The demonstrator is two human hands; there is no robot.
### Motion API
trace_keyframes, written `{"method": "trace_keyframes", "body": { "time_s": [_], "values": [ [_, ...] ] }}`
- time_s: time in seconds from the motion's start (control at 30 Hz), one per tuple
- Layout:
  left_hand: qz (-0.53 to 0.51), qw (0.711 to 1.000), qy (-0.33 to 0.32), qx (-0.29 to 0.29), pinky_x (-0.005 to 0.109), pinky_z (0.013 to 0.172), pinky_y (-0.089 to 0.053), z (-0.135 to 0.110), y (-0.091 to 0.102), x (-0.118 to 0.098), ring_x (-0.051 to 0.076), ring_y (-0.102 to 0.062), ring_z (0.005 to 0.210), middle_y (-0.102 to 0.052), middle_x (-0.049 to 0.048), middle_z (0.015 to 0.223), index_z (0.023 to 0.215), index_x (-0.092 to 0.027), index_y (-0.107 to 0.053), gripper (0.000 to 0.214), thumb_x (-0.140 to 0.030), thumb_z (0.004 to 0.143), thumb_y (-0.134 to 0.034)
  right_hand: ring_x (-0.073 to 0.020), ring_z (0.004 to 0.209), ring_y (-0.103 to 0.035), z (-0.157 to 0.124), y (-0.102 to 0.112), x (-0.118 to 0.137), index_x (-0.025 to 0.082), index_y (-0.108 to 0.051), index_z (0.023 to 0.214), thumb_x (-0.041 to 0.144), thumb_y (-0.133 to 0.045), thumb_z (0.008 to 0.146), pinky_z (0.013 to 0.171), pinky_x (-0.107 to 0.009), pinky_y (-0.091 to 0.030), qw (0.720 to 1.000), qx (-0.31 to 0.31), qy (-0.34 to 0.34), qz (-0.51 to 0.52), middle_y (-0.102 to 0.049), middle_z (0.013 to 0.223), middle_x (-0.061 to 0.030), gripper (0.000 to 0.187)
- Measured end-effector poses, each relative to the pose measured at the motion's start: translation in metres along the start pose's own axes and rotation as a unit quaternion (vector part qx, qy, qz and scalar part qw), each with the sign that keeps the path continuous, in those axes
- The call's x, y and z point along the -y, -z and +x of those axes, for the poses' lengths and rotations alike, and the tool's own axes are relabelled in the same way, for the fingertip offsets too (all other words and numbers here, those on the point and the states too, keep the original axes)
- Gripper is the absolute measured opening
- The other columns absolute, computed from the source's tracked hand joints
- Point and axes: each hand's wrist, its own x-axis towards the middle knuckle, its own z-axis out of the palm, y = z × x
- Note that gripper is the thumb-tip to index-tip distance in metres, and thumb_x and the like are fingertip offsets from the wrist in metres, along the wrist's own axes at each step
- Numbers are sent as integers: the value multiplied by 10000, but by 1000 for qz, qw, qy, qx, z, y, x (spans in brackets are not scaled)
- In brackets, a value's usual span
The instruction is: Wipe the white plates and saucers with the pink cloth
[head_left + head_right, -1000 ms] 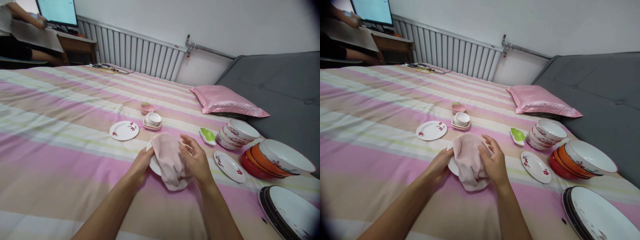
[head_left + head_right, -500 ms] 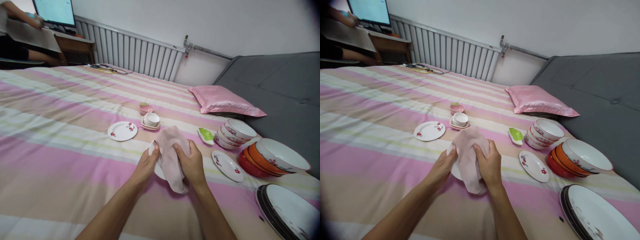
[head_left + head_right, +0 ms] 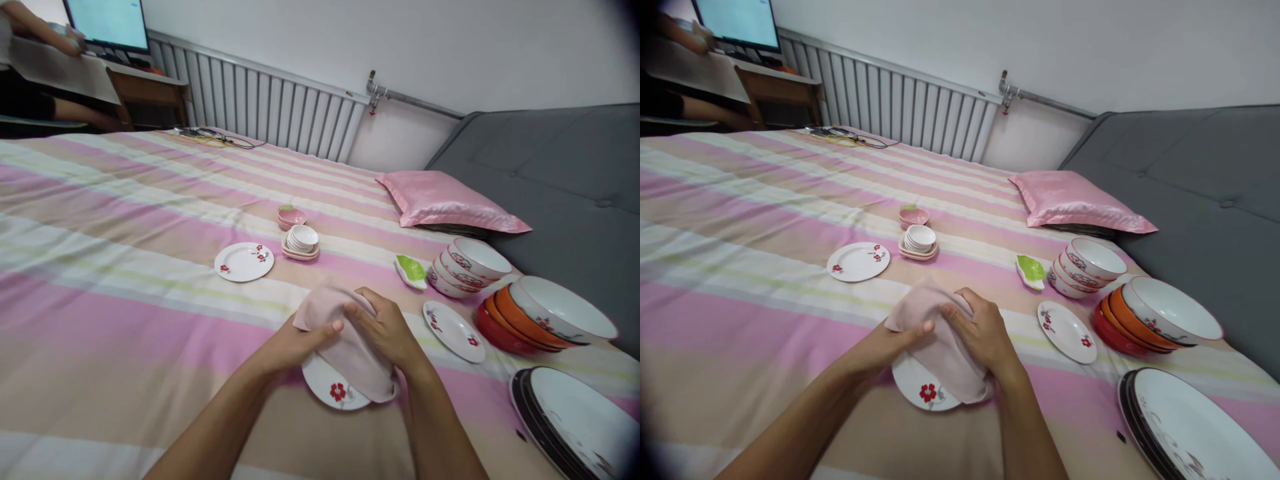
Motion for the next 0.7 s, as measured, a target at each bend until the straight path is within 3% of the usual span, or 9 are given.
{"method": "trace_keyframes", "body": {
  "time_s": [0.07, 0.17, 0.23, 0.3, 0.4, 0.47, 0.6, 0.7],
  "values": [
    [-45, 999, 18, 11, 361, 829, -484, 0, -2, 0, 262, -614, 982, -678, 108, 1052, 1190, -177, -576, 522, -391, 726, -686, -182, 748, -584, 0, 1, -3, 179, -619, 889, 566, -454, 831, 627, -255, -439, 997, -7, -14, 77, -649, 811, -25, 425],
    [-76, 997, 27, 16, 354, 833, -489, -2, -3, -5, 242, -642, 918, -685, 114, 1039, 1164, -164, -599, 458, -351, 752, -671, -200, 732, -606, 2, 2, -11, 160, -616, 927, 654, -277, 846, 627, -289, -462, 976, -12, -92, 199, -667, 812, -66, 604],
    [-79, 996, 29, 5, 340, 824, -494, -3, -2, -9, 236, -648, 900, -690, 116, 1027, 1132, -156, -622, 428, -344, 751, -673, -208, 734, -616, 3, 5, -17, 155, -623, 920, 682, -245, 833, 651, -310, -466, 966, -31, -136, 218, -676, 810, -81, 655],
    [-72, 997, 30, -5, 328, 820, -495, -3, -1, -10, 230, -649, 896, -693, 111, 1020, 1109, -157, -636, 413, -344, 744, -679, -213, 813, -613, 5, 8, -20, 162, -632, 914, 670, -303, 828, 706, -320, -456, 972, -99, -124, 175, -678, 869, -86, 611],
    [-52, 998, 31, -19, 319, 812, -494, -1, 0, -6, 230, -644, 910, -697, 106, 1008, 1089, -161, -642, 400, -344, 736, -686, -199, 927, -583, 3, 13, -14, 188, -622, 955, 571, -384, 858, 801, -326, -429, 973, -204, -30, 101, -656, 981, -71, 461],
    [-36, 998, 35, -25, 326, 791, -497, 2, 0, -1, 236, -644, 898, -694, 111, 1011, 1077, -158, -643, 399, -352, 731, -687, -192, 951, -576, 0, 13, -4, 204, -602, 1013, 485, -403, 885, 823, -330, -428, 981, -179, 25, 72, -639, 1029, -65, 367],
    [-4, 999, 35, -23, 322, 737, -496, 5, -2, 5, 243, -641, 855, -685, 110, 1018, 1045, -155, -649, 414, -401, 714, -689, -219, 1072, -536, -5, 3, 14, 237, -582, 1112, 377, -516, 856, 903, -364, -409, 991, -29, 117, -56, -606, 1143, -66, 300],
    [9, 999, 29, -42, 292, 687, -489, 4, -4, 5, 240, -632, 835, -699, 90, 930, 983, -158, -670, 409, -462, 708, -671, -217, 1052, -554, -5, -8, 14, 255, -574, 1133, 389, -515, 859, 896, -356, -424, 984, 33, 137, -110, -616, 1129, -57, 311]
  ]
}}
